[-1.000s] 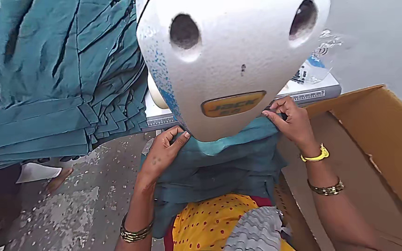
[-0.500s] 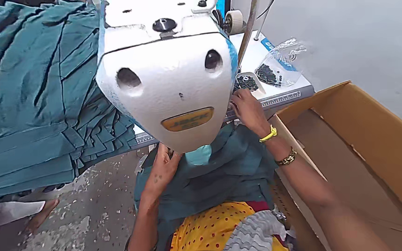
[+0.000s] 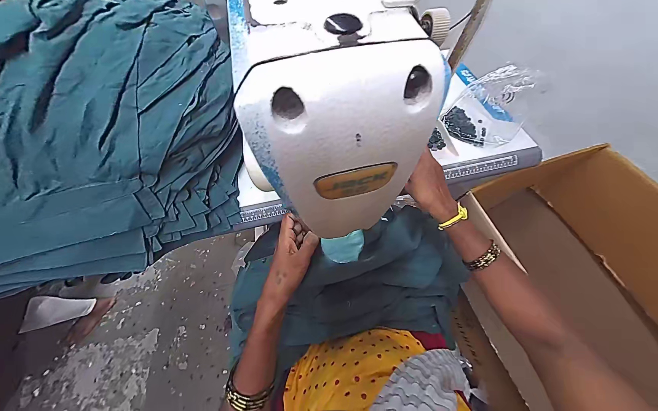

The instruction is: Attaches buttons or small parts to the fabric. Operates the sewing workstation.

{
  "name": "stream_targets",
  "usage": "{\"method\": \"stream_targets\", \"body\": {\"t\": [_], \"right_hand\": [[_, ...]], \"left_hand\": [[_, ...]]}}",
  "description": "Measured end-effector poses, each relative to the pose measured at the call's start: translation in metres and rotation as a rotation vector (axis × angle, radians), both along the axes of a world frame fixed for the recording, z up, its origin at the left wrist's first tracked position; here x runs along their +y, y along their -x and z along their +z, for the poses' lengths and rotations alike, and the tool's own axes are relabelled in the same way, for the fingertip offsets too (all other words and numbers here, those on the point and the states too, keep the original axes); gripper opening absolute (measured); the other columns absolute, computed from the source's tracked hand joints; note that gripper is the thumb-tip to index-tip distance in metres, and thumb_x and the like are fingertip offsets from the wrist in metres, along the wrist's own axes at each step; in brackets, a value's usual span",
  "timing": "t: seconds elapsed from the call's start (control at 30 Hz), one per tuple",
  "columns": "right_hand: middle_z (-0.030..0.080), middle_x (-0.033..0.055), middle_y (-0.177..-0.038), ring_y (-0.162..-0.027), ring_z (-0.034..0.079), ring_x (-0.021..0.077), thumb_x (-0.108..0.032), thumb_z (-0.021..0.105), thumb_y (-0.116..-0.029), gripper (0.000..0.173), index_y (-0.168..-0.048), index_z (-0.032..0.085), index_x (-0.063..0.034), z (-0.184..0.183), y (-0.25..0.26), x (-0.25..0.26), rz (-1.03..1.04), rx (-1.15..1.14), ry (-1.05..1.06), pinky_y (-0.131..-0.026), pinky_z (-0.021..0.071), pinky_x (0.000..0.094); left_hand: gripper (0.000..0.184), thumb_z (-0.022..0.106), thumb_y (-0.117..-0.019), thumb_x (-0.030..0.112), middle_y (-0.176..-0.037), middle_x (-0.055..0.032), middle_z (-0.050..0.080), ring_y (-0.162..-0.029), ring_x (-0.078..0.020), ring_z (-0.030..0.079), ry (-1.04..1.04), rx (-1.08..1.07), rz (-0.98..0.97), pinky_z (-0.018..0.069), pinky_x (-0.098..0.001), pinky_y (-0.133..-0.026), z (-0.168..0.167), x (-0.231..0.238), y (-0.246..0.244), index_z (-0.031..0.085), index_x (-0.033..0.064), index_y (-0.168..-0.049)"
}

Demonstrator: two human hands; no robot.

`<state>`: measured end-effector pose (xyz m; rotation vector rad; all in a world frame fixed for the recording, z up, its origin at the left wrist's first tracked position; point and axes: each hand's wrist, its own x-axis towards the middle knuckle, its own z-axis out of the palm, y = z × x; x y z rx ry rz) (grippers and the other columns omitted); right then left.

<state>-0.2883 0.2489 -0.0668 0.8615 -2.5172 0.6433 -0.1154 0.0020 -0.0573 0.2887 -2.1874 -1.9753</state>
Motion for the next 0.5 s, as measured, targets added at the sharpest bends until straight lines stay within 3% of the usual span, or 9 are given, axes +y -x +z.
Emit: {"method": "stream_targets", "body": {"t": [0.1,0.23,0.33,0.43,0.5], "right_hand": [[0.065,0.0248,-0.114,-0.108,0.063,0.0455,-0.012,0.072,-0.0941,0.025,-0.116,0.071,0.0,-0.001,0.002,0.001,0.002,0.023,0.008,-0.088,0.0534,0.0565],[0.07,0.0211,-0.105,-0.101,0.066,0.0372,-0.012,0.066,-0.0958,0.018,-0.101,0.073,0.0029,0.0,-0.016,-0.009,0.034,0.118,0.247,-0.09,0.0531,0.0494],[0.072,0.0128,-0.093,-0.086,0.071,0.0211,-0.022,0.064,-0.0997,0.026,-0.104,0.068,0.0032,0.012,-0.061,-0.029,0.181,-0.227,0.342,-0.078,0.059,0.0407],[0.069,0.0109,-0.097,-0.093,0.067,0.0132,-0.048,0.053,-0.1038,0.054,-0.116,0.061,0.0041,0.005,-0.09,-0.038,0.384,-0.52,0.365,-0.086,0.0555,0.035],[0.064,0.0032,-0.089,-0.084,0.062,0.0027,-0.041,0.058,-0.1037,0.044,-0.112,0.057,0.0026,-0.001,-0.099,-0.04,0.421,-0.544,0.463,-0.08,0.0529,0.0227]], "left_hand": [[0.028,0.055,-0.1002,0.012,-0.095,0.0017,0.061,-0.087,0.0026,0.061,0.001,0.007,0.001,0.052,-0.0158,-0.08,-0.001,0.0,0.0,0.048,-0.0032,-0.123],[0.038,0.057,-0.0976,0.018,-0.105,-0.0043,0.063,-0.097,-0.003,0.062,0.072,0.02,-0.008,0.0524,-0.0207,-0.086,-0.006,-0.004,-0.001,0.049,-0.0048,-0.127],[0.043,0.06,-0.0962,0.024,-0.104,-0.0038,0.064,-0.095,-0.0038,0.062,0.16,0.078,-0.028,0.0522,-0.0213,-0.085,-0.012,-0.007,-0.005,0.05,-0.0043,-0.126],[0.043,0.063,-0.0957,0.025,-0.102,-0.0009,0.065,-0.094,-0.0041,0.063,0.206,0.109,-0.056,0.0532,-0.0221,-0.085,-0.007,-0.007,-0.016,0.051,-0.0025,-0.127],[0.037,0.063,-0.0962,0.018,-0.102,-0.0001,0.066,-0.095,-0.0044,0.065,0.142,0.145,-0.08,0.0555,-0.0224,-0.085,-0.003,-0.006,-0.021,0.051,-0.0015,-0.125]]}}
